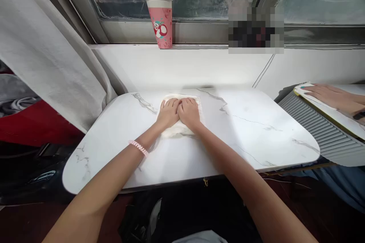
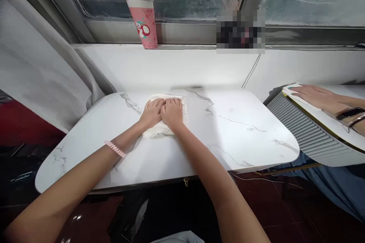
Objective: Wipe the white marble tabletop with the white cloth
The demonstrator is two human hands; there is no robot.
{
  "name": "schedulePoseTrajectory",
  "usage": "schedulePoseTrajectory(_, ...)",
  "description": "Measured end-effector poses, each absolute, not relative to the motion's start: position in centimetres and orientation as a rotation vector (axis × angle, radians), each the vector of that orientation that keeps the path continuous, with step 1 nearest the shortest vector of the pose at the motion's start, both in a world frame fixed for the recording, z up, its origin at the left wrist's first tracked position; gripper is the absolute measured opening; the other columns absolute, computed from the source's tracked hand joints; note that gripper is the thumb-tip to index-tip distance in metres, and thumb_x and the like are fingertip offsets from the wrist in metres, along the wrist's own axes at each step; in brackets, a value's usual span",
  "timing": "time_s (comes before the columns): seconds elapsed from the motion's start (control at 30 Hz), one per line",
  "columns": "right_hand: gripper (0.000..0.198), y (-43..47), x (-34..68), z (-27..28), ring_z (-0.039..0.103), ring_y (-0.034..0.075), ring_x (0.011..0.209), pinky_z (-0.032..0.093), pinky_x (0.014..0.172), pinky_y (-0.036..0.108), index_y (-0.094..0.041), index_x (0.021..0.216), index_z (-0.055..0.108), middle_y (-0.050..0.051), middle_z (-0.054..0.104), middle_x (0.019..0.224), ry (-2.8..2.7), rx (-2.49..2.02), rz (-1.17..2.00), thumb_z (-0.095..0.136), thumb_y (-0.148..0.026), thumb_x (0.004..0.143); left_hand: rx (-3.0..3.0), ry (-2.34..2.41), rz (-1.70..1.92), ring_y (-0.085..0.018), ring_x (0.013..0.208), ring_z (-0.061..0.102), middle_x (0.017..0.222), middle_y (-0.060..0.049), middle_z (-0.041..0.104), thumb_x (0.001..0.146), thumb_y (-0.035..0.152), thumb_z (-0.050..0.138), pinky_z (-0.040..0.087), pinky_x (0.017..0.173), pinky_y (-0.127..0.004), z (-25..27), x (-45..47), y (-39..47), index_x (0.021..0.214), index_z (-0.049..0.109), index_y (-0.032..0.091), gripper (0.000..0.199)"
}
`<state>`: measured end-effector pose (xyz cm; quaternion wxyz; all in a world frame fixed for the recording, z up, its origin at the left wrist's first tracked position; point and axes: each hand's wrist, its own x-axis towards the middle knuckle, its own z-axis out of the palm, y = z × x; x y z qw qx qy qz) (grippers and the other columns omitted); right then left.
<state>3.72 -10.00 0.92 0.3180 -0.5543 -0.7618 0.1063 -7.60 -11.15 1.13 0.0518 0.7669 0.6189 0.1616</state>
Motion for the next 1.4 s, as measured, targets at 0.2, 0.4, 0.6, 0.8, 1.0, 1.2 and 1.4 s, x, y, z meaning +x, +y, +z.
schedulePoseTrajectory(0.2,0.035,-17.1,4.6,0.8,0.051,0.028,0.126,0.033,0.116,0.043,-0.01,0.118,0.065,0.014,0.067,0.124,-2.067,-1.415,0.228,0.043,-0.013,0.091,2.386,1.891,0.413,-0.027,0.145,0.038,0.152,-0.014,0.049,0.095,0.023,0.033,0.018,0.124,-0.055,1.3,-7.2,-18.4,0.143,0.047,0.014,0.05)
schedulePoseTrajectory(0.4,0.045,-22.0,4.4,0.6,0.039,0.029,0.142,0.023,0.123,0.048,-0.01,0.134,0.058,0.012,0.059,0.141,-2.129,-1.344,0.291,0.039,-0.017,0.094,2.434,1.929,0.373,-0.029,0.147,0.037,0.154,-0.017,0.047,0.094,0.022,0.033,0.02,0.124,-0.057,1.0,-8.0,-23.4,0.144,0.047,0.01,0.054)
schedulePoseTrajectory(0.6,0.047,-23.0,3.0,0.8,0.037,0.031,0.144,0.023,0.122,0.052,-0.015,0.14,0.054,0.011,0.056,0.145,-2.174,-1.349,0.343,0.037,-0.019,0.097,2.39,1.947,0.358,-0.028,0.147,0.037,0.154,-0.016,0.047,0.091,0.023,0.035,0.019,0.126,-0.053,0.8,-9.5,-24.6,0.145,0.047,0.011,0.056)
schedulePoseTrajectory(0.8,0.04,-20.3,0.5,1.1,0.04,0.029,0.14,0.023,0.121,0.049,-0.018,0.131,0.059,0.009,0.061,0.136,-2.162,-1.309,0.354,0.039,-0.021,0.097,2.348,1.971,0.407,-0.027,0.146,0.039,0.153,-0.012,0.049,0.092,0.027,0.036,0.02,0.125,-0.053,0.9,-12.1,-22.2,0.143,0.047,0.018,0.053)
schedulePoseTrajectory(1.0,0.037,-16.1,-2.5,1.5,0.039,0.027,0.141,0.022,0.122,0.046,-0.016,0.129,0.059,0.011,0.062,0.136,-2.115,-1.383,0.393,0.04,-0.021,0.098,2.307,1.97,0.386,-0.023,0.145,0.039,0.153,-0.009,0.048,0.093,0.029,0.033,0.019,0.125,-0.049,1.4,-14.8,-17.3,0.143,0.046,0.022,0.052)
schedulePoseTrajectory(1.2,0.039,-11.1,-4.1,1.2,0.038,0.031,0.141,0.02,0.121,0.048,-0.013,0.131,0.058,0.012,0.061,0.138,-2.058,-1.45,0.353,0.041,-0.022,0.097,2.331,1.831,0.453,-0.025,0.141,0.043,0.15,-0.01,0.051,0.089,0.027,0.037,0.021,0.124,-0.05,1.4,-16.6,-10.9,0.138,0.051,0.021,0.051)
schedulePoseTrajectory(1.4,0.033,-5.9,-5.8,0.7,0.042,0.03,0.136,0.022,0.119,0.047,-0.014,0.121,0.062,0.013,0.064,0.133,-1.993,-1.47,0.272,0.04,-0.021,0.098,2.384,1.736,0.577,-0.026,0.133,0.049,0.14,-0.009,0.059,0.088,0.029,0.04,0.03,0.119,-0.044,1.0,-18.2,-5.0,0.127,0.059,0.021,0.044)
